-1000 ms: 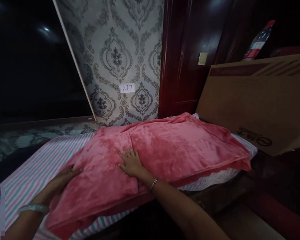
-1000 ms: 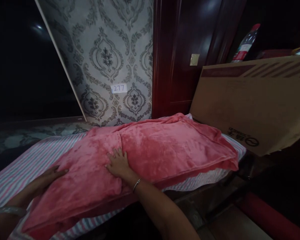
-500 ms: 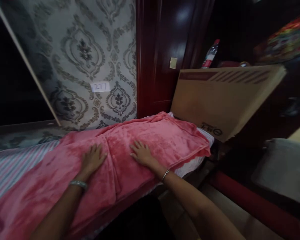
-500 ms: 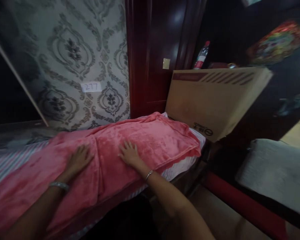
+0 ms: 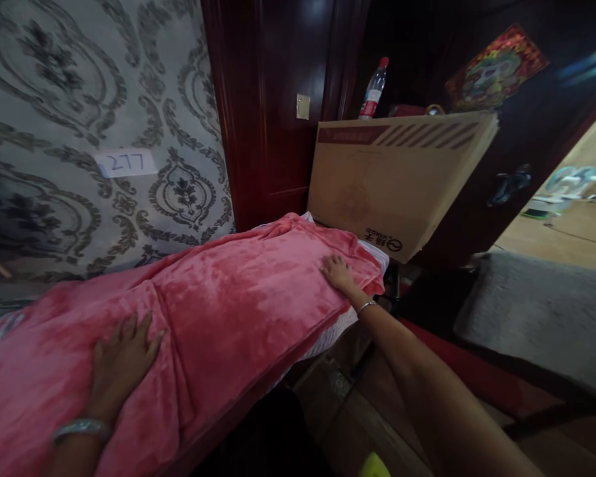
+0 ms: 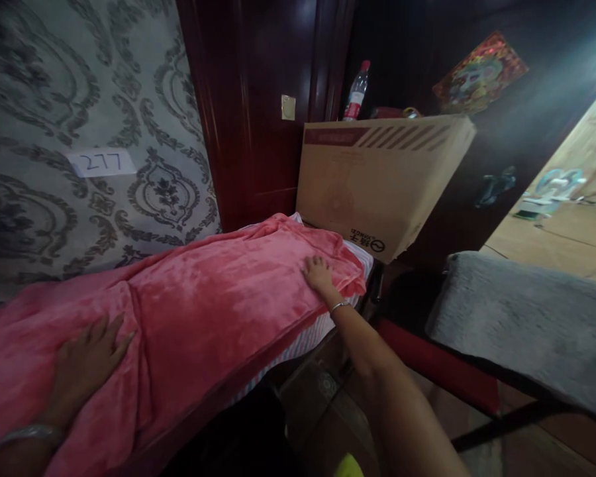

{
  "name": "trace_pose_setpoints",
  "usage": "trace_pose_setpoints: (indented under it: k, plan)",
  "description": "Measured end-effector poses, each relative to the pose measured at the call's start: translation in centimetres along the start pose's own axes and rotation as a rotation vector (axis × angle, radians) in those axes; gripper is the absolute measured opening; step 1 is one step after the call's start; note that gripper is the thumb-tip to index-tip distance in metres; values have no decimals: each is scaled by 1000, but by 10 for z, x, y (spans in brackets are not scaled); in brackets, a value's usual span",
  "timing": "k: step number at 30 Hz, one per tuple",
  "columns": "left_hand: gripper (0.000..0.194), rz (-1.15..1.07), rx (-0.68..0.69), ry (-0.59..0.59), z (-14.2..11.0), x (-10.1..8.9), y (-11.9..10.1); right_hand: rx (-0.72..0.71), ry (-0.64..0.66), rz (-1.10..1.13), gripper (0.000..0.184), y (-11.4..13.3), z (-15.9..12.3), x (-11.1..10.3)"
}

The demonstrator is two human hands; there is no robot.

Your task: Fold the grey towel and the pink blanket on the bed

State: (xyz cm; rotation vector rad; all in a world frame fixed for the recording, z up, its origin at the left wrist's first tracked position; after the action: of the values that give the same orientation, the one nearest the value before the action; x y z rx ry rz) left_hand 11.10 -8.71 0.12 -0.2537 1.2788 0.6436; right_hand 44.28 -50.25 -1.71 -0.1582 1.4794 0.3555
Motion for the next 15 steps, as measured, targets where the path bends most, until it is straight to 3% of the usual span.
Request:
trace_pose_setpoints:
  k: [3,7,11,15]
  plan:
    - [60,44,-32,5,1,1,1,77,-29,-33,57,-38,8,-2]
    - [64,48,21,31,1,4,-3,83,-9,-74,55,-67,16,11]
    - [61,44,26,39,3,8,0,137,-31,-91,57,-89,20,17]
    - [60,-2,15,5,4,9,2,147,-73,-64,56,-95,20,16]
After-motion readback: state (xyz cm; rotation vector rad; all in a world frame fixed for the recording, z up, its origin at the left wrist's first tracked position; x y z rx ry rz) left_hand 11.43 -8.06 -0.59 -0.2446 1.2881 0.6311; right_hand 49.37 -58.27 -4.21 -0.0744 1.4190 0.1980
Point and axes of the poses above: each hand's wrist, its own z-axis towards the middle knuckle, its own x-axis out of the palm, y = z × x, the point moved 9 cm from there along z, towards the middle knuckle, and after that the axes turned 1 degree about y, right-handed, at the moved point
